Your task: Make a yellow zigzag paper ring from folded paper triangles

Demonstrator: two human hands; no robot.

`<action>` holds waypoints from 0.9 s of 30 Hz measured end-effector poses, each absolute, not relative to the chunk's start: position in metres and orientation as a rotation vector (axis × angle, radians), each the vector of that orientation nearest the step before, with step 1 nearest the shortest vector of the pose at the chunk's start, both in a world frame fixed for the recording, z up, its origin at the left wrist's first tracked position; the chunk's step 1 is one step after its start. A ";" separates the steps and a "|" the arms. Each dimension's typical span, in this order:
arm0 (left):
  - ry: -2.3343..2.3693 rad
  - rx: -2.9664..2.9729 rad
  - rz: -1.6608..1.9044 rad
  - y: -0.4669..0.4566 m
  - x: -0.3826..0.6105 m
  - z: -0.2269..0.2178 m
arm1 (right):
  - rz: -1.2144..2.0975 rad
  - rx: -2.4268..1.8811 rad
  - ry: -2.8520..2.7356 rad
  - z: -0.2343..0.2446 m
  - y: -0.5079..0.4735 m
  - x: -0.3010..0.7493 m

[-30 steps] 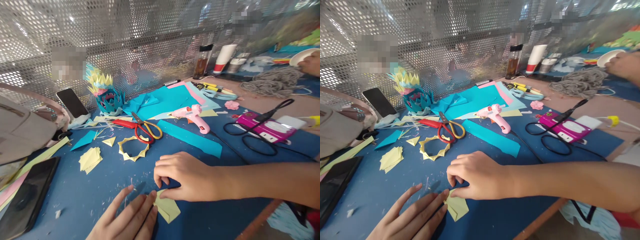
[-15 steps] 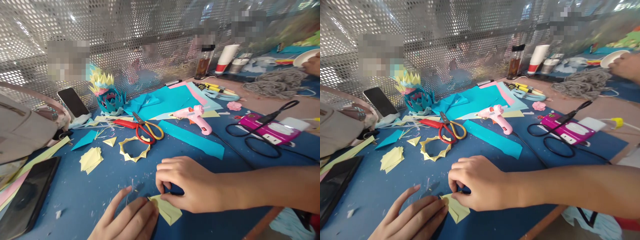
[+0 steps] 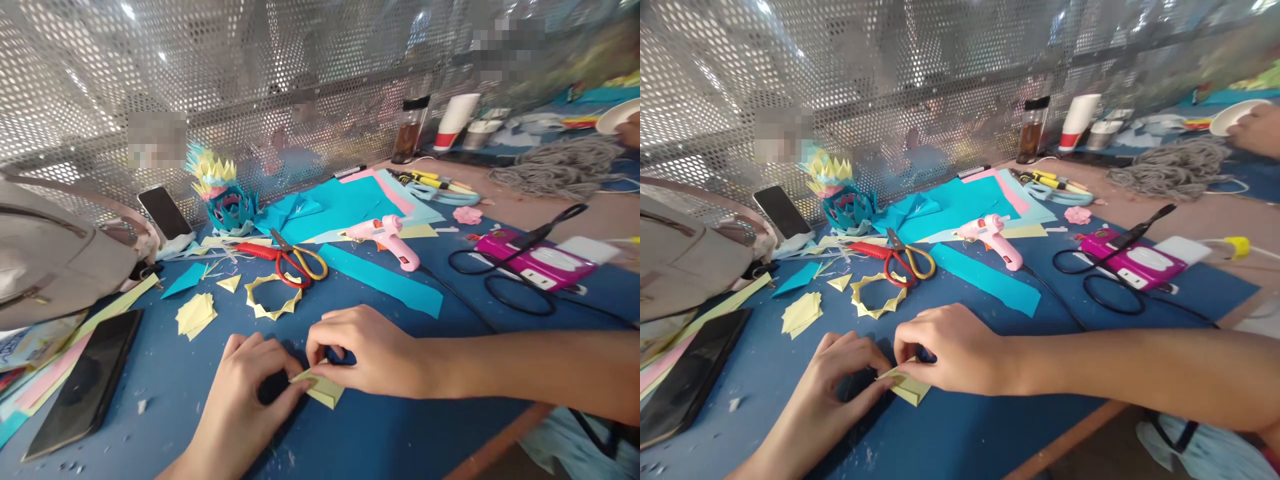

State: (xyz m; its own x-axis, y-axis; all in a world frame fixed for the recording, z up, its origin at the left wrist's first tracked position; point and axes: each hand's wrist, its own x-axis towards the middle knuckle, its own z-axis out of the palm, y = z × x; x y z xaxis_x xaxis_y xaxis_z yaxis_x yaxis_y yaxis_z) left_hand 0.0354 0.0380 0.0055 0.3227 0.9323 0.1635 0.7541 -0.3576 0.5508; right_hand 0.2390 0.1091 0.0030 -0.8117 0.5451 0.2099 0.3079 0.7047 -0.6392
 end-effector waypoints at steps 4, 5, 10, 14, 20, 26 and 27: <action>1.547 2.069 0.672 0.039 0.041 0.006 | 0.980 -0.709 -2.463 0.004 0.112 0.241; 1.552 2.045 0.672 0.039 0.042 0.006 | 1.027 -0.718 -2.448 0.004 0.113 0.241; 1.573 2.012 0.704 0.037 0.039 0.003 | 1.286 -0.744 -2.322 0.005 0.119 0.241; 1.596 1.964 0.723 0.037 0.040 0.002 | 1.451 -0.773 -2.190 0.004 0.121 0.239; 1.618 1.925 0.767 0.038 0.043 -0.001 | 1.414 -0.778 -2.189 0.006 0.121 0.239; 1.645 1.924 0.748 0.037 0.042 -0.002 | 1.292 -0.735 -2.256 0.006 0.125 0.243; 1.667 1.909 0.756 0.036 0.041 -0.002 | 1.276 -0.732 -2.260 0.006 0.126 0.244</action>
State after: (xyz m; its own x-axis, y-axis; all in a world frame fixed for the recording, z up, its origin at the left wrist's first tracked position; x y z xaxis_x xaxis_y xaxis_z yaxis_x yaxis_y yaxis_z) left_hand 0.0414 0.0360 -0.0018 0.1000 0.9911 0.0876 0.7188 -0.1329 0.6824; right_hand 0.2437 0.1260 0.0063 -0.7624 0.6364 0.1167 0.2287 0.4338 -0.8715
